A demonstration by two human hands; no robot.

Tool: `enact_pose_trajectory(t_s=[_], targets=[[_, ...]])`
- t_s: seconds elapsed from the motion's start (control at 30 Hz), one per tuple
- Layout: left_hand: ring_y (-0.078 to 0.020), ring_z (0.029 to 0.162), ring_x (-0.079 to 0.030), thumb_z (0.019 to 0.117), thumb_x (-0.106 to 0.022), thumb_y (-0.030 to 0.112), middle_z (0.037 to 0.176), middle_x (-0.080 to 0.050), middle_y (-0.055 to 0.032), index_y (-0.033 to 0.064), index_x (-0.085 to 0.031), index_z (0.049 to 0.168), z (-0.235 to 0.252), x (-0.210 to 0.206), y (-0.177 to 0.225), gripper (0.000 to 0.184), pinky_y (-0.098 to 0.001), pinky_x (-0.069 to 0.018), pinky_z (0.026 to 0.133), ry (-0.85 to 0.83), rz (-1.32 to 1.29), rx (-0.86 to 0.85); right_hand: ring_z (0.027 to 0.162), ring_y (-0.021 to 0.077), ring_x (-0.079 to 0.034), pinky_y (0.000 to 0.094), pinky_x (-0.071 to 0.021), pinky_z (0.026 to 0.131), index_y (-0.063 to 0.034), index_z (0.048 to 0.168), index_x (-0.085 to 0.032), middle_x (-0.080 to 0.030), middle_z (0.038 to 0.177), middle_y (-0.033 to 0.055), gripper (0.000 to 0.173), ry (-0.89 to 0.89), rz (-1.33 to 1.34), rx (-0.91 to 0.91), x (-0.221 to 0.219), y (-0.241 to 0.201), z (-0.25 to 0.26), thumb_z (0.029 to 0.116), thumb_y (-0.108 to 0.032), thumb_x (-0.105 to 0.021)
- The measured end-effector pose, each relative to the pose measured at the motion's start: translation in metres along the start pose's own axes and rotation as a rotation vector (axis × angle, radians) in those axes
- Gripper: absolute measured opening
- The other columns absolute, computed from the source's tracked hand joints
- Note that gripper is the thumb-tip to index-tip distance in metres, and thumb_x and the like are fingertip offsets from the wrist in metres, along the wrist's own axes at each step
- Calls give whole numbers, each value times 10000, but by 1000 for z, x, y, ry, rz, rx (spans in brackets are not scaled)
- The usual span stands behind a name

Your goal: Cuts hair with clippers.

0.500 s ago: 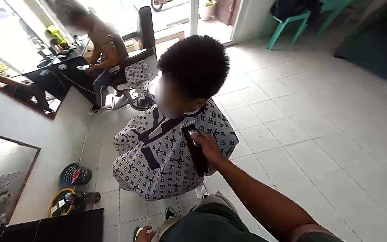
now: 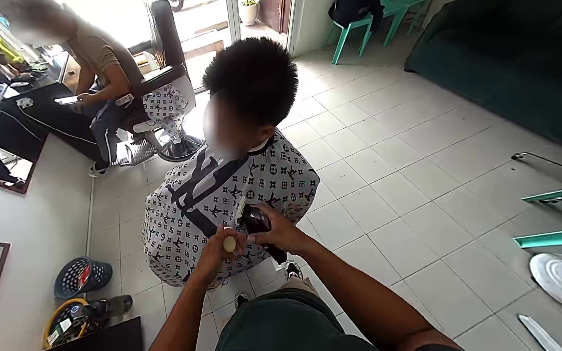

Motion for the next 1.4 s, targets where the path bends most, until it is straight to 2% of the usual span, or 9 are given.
enact_pose_trajectory(t_s=[0.13,0.33,0.4,0.53,0.7,0.8,0.93,1.07,1.4], targets=[[-58,690,-670,1091,-83,344,916,-716,24,78,-532,1171,16,-18,40,528,-215,-551,571,-144,-59,30,1221,211,-602,380,-502,1033,-43,1539,-368,-554,1420,185,1001,-77,-357,53,9,-10,-4,715,-179,-921],[-73,851,-711,840,-805,431,1008,-747,22,170,-651,1104,24,-17,33,401,-237,-586,720,-211,-297,82,1171,361,-628,521,-502,999,-112,1583,-338,-595,1350,242,1021,-290,-668,33,29,-25,-4,736,-109,-909],[-124,854,-723,895,-663,146,969,-747,-39,87,-658,1059,17,-14,39,174,-293,-609,760,20,-357,6,1128,404,-640,581,-494,971,-112,1548,-406,-632,1285,247,939,-266,-760,-12,39,-18,-4,753,-143,-904],[-208,949,-732,873,-728,190,1075,-735,-121,72,-683,1088,-8,12,52,250,-333,-623,745,257,-651,-379,978,257,-674,453,-556,905,4,1376,-535,-672,1118,186,675,106,-421,-31,66,-15,13,835,-273,-827],[-201,841,-776,868,-775,172,1082,-768,-165,127,-746,977,-36,24,42,121,-267,-610,570,234,-478,-428,909,185,-653,395,-574,806,-77,1493,-394,-629,1144,125,480,313,111,161,76,-40,55,1092,-337,-349],[-146,804,-770,909,-687,54,1073,-782,-94,122,-660,895,-41,13,28,74,-249,-599,545,325,-72,-412,912,226,-684,417,-600,805,10,1347,-487,-640,1101,159,378,353,82,222,79,-57,75,1082,-259,-479],[-122,752,-747,909,-647,-27,1044,-771,-56,82,-487,1122,-40,-2,6,287,-221,-572,518,342,19,-363,895,236,-697,412,-603,796,33,1268,-554,-669,1055,171,371,385,48,175,80,-62,91,1056,-271,-569],[-125,764,-729,932,-621,-18,1026,-750,-56,17,-682,1147,-41,-6,-6,226,-255,-614,604,370,28,-237,900,224,-689,407,-595,808,26,1241,-576,-668,1047,162,373,392,66,150,80,-58,99,1061,-301,-561],[-137,845,-716,1009,-451,-1,1063,-730,-77,21,-662,1111,-41,-3,-18,236,-253,-596,664,430,-102,-108,853,232,-704,384,-607,772,41,1235,-557,-674,1012,167,336,380,131,220,80,-58,105,1088,-255,-499]])
Point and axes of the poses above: each hand's wrist, its own z-axis towards the middle knuckle, its own x-axis out of the back of the hand, y = z × x, the point moved 3 cm from there along z, towards the middle knuckle
